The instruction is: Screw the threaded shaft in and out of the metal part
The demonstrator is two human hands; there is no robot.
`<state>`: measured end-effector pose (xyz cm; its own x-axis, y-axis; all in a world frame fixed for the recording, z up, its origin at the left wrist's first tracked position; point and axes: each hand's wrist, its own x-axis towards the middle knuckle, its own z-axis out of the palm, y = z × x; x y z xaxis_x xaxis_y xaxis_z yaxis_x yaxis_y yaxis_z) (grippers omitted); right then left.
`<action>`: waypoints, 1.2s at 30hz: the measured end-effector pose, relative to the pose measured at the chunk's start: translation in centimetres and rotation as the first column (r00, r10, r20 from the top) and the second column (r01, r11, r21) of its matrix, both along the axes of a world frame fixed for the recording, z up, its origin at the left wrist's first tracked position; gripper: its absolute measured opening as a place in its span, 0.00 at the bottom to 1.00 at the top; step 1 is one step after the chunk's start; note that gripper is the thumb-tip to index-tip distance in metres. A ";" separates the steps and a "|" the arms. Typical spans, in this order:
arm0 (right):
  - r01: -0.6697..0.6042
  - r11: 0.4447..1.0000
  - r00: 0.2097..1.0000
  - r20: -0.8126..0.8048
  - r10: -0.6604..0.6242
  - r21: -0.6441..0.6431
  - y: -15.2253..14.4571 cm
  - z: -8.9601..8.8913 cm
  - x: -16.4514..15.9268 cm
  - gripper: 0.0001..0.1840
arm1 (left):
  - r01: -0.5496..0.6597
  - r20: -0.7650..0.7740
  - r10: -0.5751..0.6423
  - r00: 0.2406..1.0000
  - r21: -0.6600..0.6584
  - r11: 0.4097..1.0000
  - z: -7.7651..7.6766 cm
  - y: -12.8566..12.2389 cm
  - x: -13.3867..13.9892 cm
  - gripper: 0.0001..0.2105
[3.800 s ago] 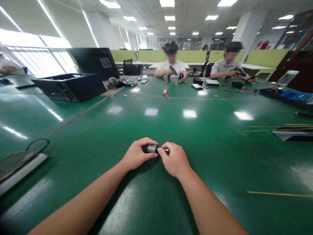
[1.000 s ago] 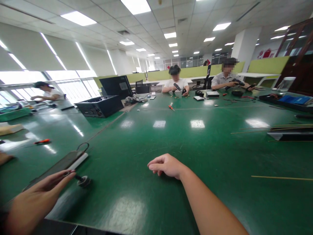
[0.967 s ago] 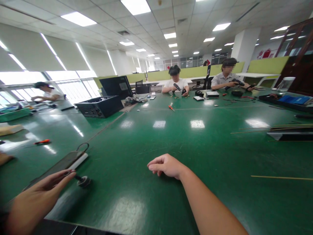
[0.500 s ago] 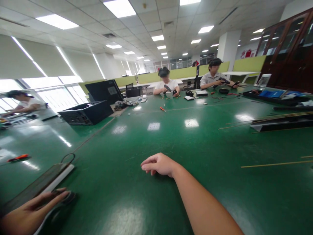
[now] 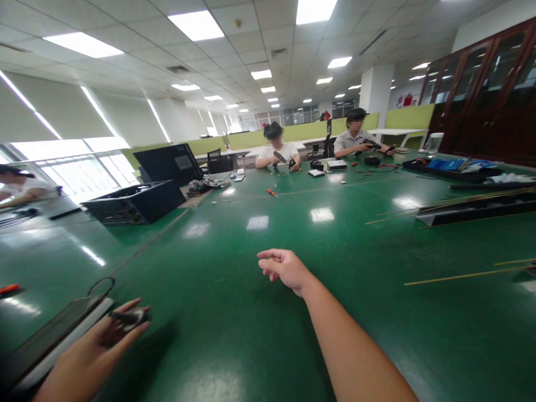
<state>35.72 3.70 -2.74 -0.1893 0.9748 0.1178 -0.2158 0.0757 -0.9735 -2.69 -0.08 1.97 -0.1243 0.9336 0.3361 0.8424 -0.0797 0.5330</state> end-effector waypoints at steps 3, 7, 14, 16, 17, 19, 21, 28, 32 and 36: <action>0.140 0.989 0.990 0.007 -0.141 0.051 0.7 -0.1 1.5 0.27 | 0.331 0.260 -0.301 0.918 -0.082 0.940 0.9 3.0 6.4 0.32; 0.294 0.950 0.953 0.045 -0.300 0.104 1.7 -0.8 3.5 0.26 | 0.593 0.249 -0.568 0.784 -0.033 0.804 0.5 6.9 15.6 0.17; 0.324 0.935 0.928 0.140 -0.344 0.147 2.1 -2.5 3.9 0.22 | 0.749 0.196 -0.740 0.643 0.039 0.661 -3.2 10.2 21.6 0.15; 0.280 0.946 0.930 0.197 -0.309 0.163 1.9 -2.8 3.1 0.25 | 0.762 0.206 -0.752 0.626 0.043 0.646 -4.4 10.6 21.3 0.15; 0.219 0.956 0.920 0.284 -0.268 0.194 1.8 -2.8 2.6 0.25 | 0.766 0.210 -0.755 0.621 0.045 0.642 -4.9 10.7 21.0 0.15; 0.151 0.956 0.848 0.465 -0.255 0.250 1.6 -2.9 1.8 0.24 | 0.766 0.230 -0.755 0.614 0.057 0.640 -5.5 10.9 20.5 0.15; 0.136 0.951 0.761 0.586 -0.280 0.277 1.5 -2.8 1.2 0.19 | 0.755 0.266 -0.742 0.615 0.073 0.652 -5.9 10.9 20.3 0.17; 0.143 0.961 0.744 0.614 -0.262 0.236 1.3 -2.8 0.9 0.12 | 0.728 0.293 -0.712 0.638 0.072 0.682 -6.1 10.9 20.5 0.15; 0.156 0.960 0.746 0.609 -0.269 0.233 1.2 -2.7 0.9 0.12 | 0.735 0.297 -0.716 0.632 0.064 0.675 -6.2 10.9 20.4 0.14; 0.201 0.956 0.755 0.588 -0.290 0.213 1.5 -2.8 0.8 0.10 | 0.739 0.292 -0.718 0.632 0.052 0.672 -6.2 11.0 20.5 0.13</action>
